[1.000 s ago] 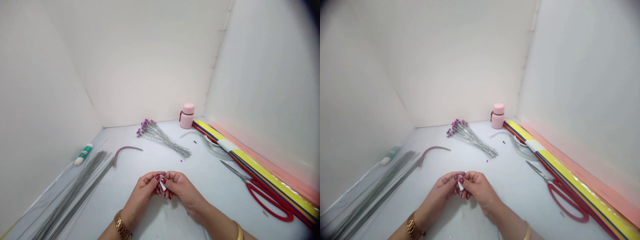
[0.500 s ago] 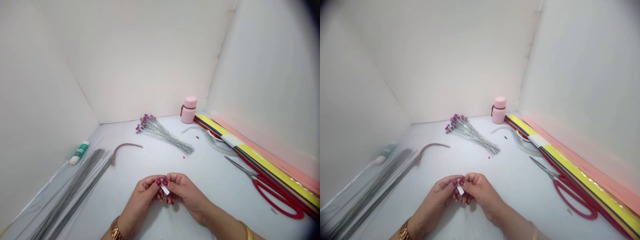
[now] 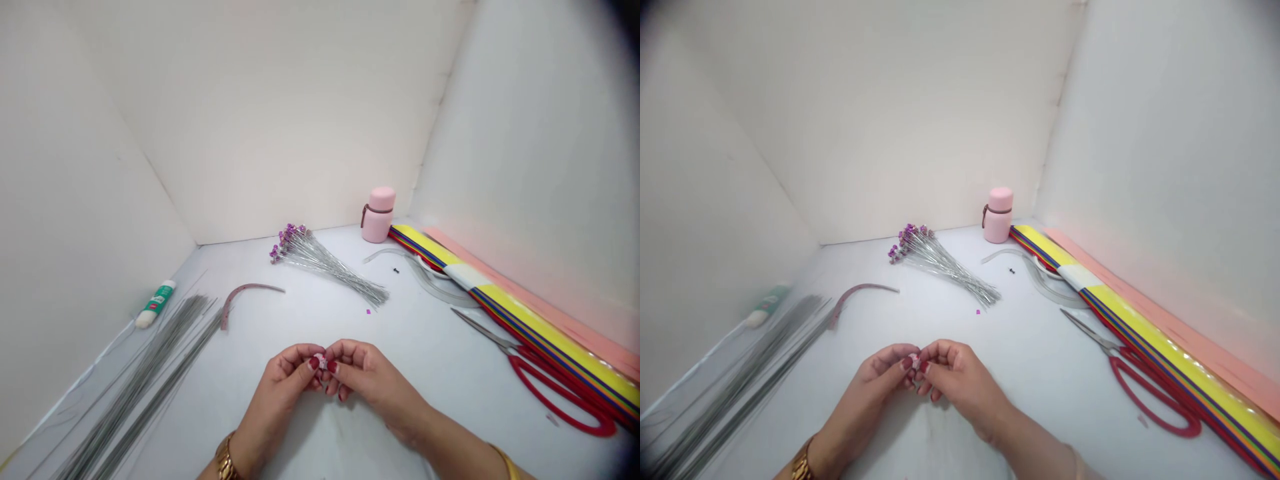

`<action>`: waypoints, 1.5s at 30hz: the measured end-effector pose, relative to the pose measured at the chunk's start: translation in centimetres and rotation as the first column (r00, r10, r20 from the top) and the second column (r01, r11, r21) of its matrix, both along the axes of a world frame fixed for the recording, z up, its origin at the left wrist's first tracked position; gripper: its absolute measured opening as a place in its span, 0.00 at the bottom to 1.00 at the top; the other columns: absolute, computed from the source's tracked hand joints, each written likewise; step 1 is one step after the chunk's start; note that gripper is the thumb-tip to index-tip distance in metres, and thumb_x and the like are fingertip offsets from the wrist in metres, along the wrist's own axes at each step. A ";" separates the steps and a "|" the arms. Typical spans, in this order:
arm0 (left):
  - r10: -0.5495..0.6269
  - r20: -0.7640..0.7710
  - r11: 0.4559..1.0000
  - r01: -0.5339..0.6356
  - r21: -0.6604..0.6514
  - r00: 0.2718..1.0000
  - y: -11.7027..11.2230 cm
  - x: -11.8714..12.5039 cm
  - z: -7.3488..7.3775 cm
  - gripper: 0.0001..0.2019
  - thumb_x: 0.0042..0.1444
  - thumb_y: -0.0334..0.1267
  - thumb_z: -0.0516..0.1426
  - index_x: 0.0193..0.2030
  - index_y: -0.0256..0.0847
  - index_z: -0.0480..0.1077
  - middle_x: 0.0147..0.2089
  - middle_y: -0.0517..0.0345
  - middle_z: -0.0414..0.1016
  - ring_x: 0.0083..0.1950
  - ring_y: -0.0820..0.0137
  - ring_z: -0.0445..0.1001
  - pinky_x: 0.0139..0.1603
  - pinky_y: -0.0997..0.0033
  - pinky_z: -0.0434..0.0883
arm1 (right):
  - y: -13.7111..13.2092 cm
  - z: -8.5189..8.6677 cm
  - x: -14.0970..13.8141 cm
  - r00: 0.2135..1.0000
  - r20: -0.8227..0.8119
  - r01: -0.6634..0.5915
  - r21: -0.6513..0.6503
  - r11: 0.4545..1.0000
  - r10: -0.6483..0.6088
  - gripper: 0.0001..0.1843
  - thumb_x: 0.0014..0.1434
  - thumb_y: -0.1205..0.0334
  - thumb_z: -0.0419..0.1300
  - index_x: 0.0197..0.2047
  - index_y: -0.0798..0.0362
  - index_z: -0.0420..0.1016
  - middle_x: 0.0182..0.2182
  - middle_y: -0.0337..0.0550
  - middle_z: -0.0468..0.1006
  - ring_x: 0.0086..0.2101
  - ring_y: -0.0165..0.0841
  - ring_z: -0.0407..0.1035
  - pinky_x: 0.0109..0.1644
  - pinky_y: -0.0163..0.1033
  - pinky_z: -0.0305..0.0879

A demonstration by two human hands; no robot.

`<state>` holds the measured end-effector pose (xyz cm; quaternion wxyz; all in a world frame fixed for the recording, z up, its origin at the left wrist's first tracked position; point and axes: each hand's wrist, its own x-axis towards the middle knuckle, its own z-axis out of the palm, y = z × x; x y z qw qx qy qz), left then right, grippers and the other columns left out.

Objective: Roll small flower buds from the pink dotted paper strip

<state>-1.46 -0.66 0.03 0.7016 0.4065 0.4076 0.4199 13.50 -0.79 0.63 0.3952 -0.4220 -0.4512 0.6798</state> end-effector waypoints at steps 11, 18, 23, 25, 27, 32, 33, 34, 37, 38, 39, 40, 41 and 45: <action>0.025 -0.214 0.998 -0.011 0.067 0.977 -0.1 0.2 0.5 0.05 0.50 0.34 0.57 0.33 0.37 0.72 0.27 0.59 0.72 0.28 0.74 0.66 0.32 0.77 0.64 | 0.1 -0.4 0.3 0.977 0.213 -0.011 0.048 0.999 0.001 0.07 0.51 0.59 0.57 0.29 0.54 0.68 0.22 0.38 0.73 0.21 0.27 0.65 0.26 0.32 0.59; 0.110 -0.236 0.993 -0.098 0.061 0.966 0.0 0.0 0.1 0.07 0.50 0.37 0.57 0.35 0.39 0.72 0.27 0.60 0.72 0.28 0.74 0.67 0.33 0.76 0.65 | 0.3 -0.5 0.8 0.966 0.256 0.023 0.068 0.997 -0.039 0.05 0.53 0.61 0.55 0.30 0.53 0.69 0.24 0.36 0.72 0.21 0.26 0.66 0.25 0.31 0.58; 0.078 -0.233 0.996 -0.067 0.057 0.969 -0.3 0.2 0.3 0.06 0.49 0.37 0.57 0.34 0.38 0.72 0.26 0.59 0.74 0.28 0.73 0.68 0.31 0.76 0.65 | 0.1 -0.1 0.5 0.990 0.143 0.010 0.042 0.999 -0.015 0.09 0.51 0.58 0.58 0.26 0.55 0.69 0.21 0.36 0.71 0.20 0.25 0.64 0.25 0.31 0.56; 0.060 -0.223 0.996 -0.042 0.085 0.973 -0.3 0.2 0.3 0.07 0.49 0.37 0.58 0.34 0.37 0.72 0.27 0.58 0.74 0.28 0.73 0.68 0.31 0.76 0.66 | 0.1 -0.1 0.4 0.994 0.103 0.025 0.026 0.999 -0.028 0.10 0.51 0.58 0.58 0.24 0.55 0.69 0.19 0.36 0.71 0.20 0.25 0.63 0.25 0.30 0.56; 0.035 -0.202 0.994 -0.012 0.113 0.979 -0.3 0.1 0.1 0.08 0.48 0.36 0.59 0.36 0.37 0.72 0.29 0.56 0.75 0.30 0.71 0.70 0.33 0.75 0.67 | 0.2 -0.2 0.4 0.998 0.057 0.021 -0.011 1.000 -0.020 0.10 0.50 0.58 0.59 0.24 0.55 0.69 0.19 0.35 0.71 0.20 0.25 0.63 0.25 0.30 0.56; 0.115 -0.324 0.975 -0.044 0.216 0.939 -0.2 -0.2 -0.5 0.09 0.47 0.37 0.60 0.36 0.40 0.74 0.32 0.55 0.78 0.34 0.68 0.72 0.36 0.73 0.68 | 0.3 -0.3 0.6 0.999 0.038 0.020 -0.054 0.998 -0.018 0.12 0.49 0.55 0.61 0.25 0.56 0.71 0.19 0.36 0.71 0.20 0.25 0.63 0.25 0.30 0.57; 0.143 -0.356 0.968 -0.056 0.245 0.924 -0.2 -0.2 -0.6 0.08 0.47 0.37 0.60 0.36 0.41 0.74 0.32 0.56 0.78 0.34 0.68 0.73 0.36 0.73 0.68 | 0.3 -0.3 0.6 0.999 0.041 0.028 -0.051 0.998 -0.026 0.12 0.49 0.55 0.61 0.25 0.56 0.70 0.19 0.36 0.71 0.20 0.25 0.63 0.25 0.30 0.56; 0.168 -0.381 0.961 -0.064 0.270 0.909 -0.2 -0.2 -0.7 0.08 0.47 0.37 0.60 0.35 0.42 0.75 0.32 0.57 0.78 0.34 0.68 0.73 0.36 0.74 0.68 | 0.3 -0.3 0.6 0.999 0.042 0.033 -0.047 0.998 -0.031 0.12 0.49 0.55 0.61 0.25 0.56 0.70 0.19 0.36 0.71 0.20 0.25 0.63 0.25 0.30 0.56; 0.235 -0.434 0.939 -0.087 0.333 0.870 -0.2 -0.2 -0.6 0.06 0.47 0.36 0.59 0.34 0.43 0.75 0.32 0.58 0.78 0.34 0.68 0.73 0.36 0.74 0.68 | 0.3 -0.2 0.5 0.999 0.034 0.029 -0.045 0.999 -0.027 0.12 0.50 0.55 0.60 0.25 0.56 0.70 0.18 0.36 0.71 0.19 0.24 0.62 0.25 0.30 0.57; 0.250 -0.447 0.930 -0.084 0.358 0.859 -0.2 -0.2 -0.5 0.06 0.47 0.35 0.59 0.33 0.43 0.76 0.32 0.57 0.78 0.34 0.67 0.73 0.36 0.74 0.68 | 0.3 -0.3 0.5 0.999 0.033 0.027 -0.042 0.999 -0.025 0.12 0.50 0.55 0.60 0.26 0.56 0.71 0.18 0.36 0.71 0.19 0.24 0.62 0.25 0.30 0.57; 0.262 -0.459 0.920 -0.076 0.385 0.849 -0.3 -0.2 -0.5 0.06 0.47 0.35 0.59 0.33 0.43 0.76 0.32 0.57 0.78 0.34 0.67 0.73 0.35 0.74 0.68 | 0.3 -0.3 0.4 0.999 0.034 0.027 -0.035 0.999 -0.026 0.12 0.50 0.55 0.60 0.26 0.56 0.71 0.18 0.36 0.71 0.20 0.24 0.63 0.25 0.30 0.57; 0.271 -0.468 0.910 -0.065 0.410 0.841 -0.3 -0.2 -0.4 0.06 0.47 0.34 0.59 0.33 0.43 0.76 0.32 0.57 0.78 0.34 0.67 0.73 0.35 0.74 0.68 | 0.3 -0.4 0.4 0.999 0.040 0.028 -0.024 0.999 -0.027 0.12 0.50 0.55 0.60 0.26 0.56 0.71 0.18 0.36 0.71 0.20 0.25 0.63 0.25 0.30 0.57; 0.273 -0.477 0.902 -0.051 0.428 0.836 -0.3 -0.2 -0.4 0.06 0.47 0.34 0.59 0.33 0.43 0.76 0.32 0.57 0.78 0.34 0.67 0.73 0.35 0.74 0.68 | 0.3 -0.5 0.4 0.998 0.050 0.035 -0.011 0.999 -0.034 0.12 0.50 0.55 0.60 0.26 0.56 0.71 0.19 0.36 0.71 0.20 0.25 0.63 0.25 0.30 0.57; 0.246 -0.484 0.901 -0.014 0.433 0.840 -0.3 -0.1 -0.6 0.07 0.49 0.35 0.58 0.35 0.43 0.76 0.33 0.56 0.78 0.35 0.66 0.73 0.36 0.73 0.68 | 0.1 -0.7 0.4 0.995 0.088 0.054 0.016 0.998 -0.055 0.12 0.51 0.56 0.59 0.25 0.56 0.69 0.18 0.36 0.70 0.20 0.25 0.63 0.25 0.30 0.56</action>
